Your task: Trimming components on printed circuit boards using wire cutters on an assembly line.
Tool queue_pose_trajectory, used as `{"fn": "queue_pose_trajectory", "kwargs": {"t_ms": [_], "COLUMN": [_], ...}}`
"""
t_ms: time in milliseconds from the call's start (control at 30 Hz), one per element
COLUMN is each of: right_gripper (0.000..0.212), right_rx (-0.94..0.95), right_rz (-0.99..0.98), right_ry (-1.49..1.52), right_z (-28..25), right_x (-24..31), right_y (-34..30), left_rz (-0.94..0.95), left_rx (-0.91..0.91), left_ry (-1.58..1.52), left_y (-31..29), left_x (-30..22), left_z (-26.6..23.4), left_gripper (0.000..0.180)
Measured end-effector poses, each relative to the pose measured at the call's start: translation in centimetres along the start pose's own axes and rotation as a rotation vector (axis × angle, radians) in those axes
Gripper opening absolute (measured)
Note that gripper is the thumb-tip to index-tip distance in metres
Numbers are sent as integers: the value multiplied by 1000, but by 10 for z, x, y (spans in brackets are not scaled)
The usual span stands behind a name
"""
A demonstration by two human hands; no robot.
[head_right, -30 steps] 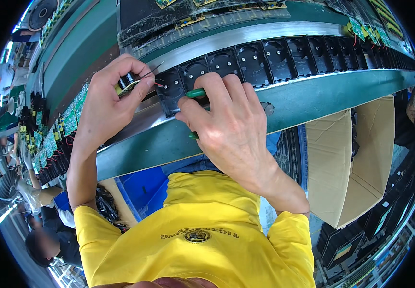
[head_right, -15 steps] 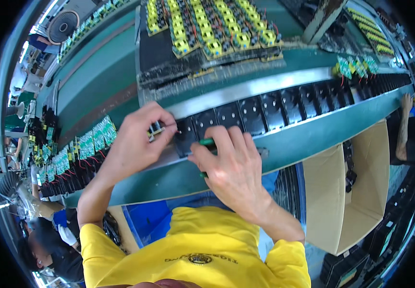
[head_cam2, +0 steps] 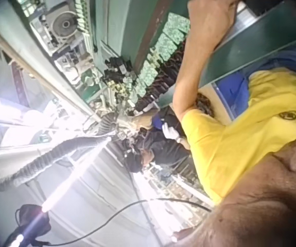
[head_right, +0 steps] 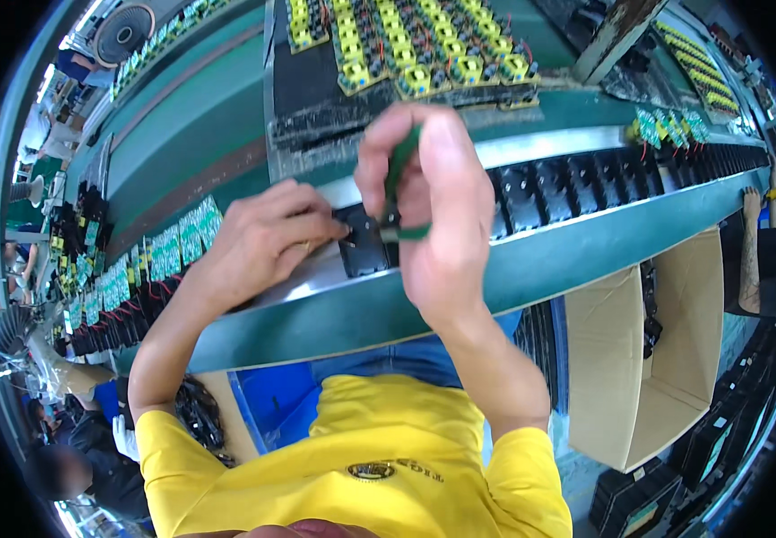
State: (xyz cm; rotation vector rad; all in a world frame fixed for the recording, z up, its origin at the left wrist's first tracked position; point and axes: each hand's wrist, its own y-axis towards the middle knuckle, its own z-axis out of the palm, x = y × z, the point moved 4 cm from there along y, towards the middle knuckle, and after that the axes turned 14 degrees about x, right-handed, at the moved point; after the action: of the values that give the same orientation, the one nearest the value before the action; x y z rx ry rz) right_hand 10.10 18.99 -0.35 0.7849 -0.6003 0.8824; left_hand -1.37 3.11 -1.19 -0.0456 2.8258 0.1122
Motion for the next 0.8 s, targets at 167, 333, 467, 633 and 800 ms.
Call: {"fn": "queue_pose_trajectory", "kwargs": {"t_ms": [167,333,467,633,800], "right_gripper": [43,40,35,29,24], "right_rx": [11,12,-51,93,254], "right_rz": [-16,17,51,-3,-45], "right_ry": [212,185,158,77,138], "right_z": [-9,-9,-1,-7,-13], "right_x": [-37,-51,-53,-51,-59], "right_y": [21,19,18,22,23], "left_rz": [3,0,-19,42,-25], "left_rx": [-33,-62,-124,-206,-153], "left_ry": [70,51,86,93,98], "left_y": [3,-5,-9,-1,-6], "left_x": [6,9,6,11,9], "left_z": [6,10,18,26,24], "left_gripper": [10,11,20,10,10]}}
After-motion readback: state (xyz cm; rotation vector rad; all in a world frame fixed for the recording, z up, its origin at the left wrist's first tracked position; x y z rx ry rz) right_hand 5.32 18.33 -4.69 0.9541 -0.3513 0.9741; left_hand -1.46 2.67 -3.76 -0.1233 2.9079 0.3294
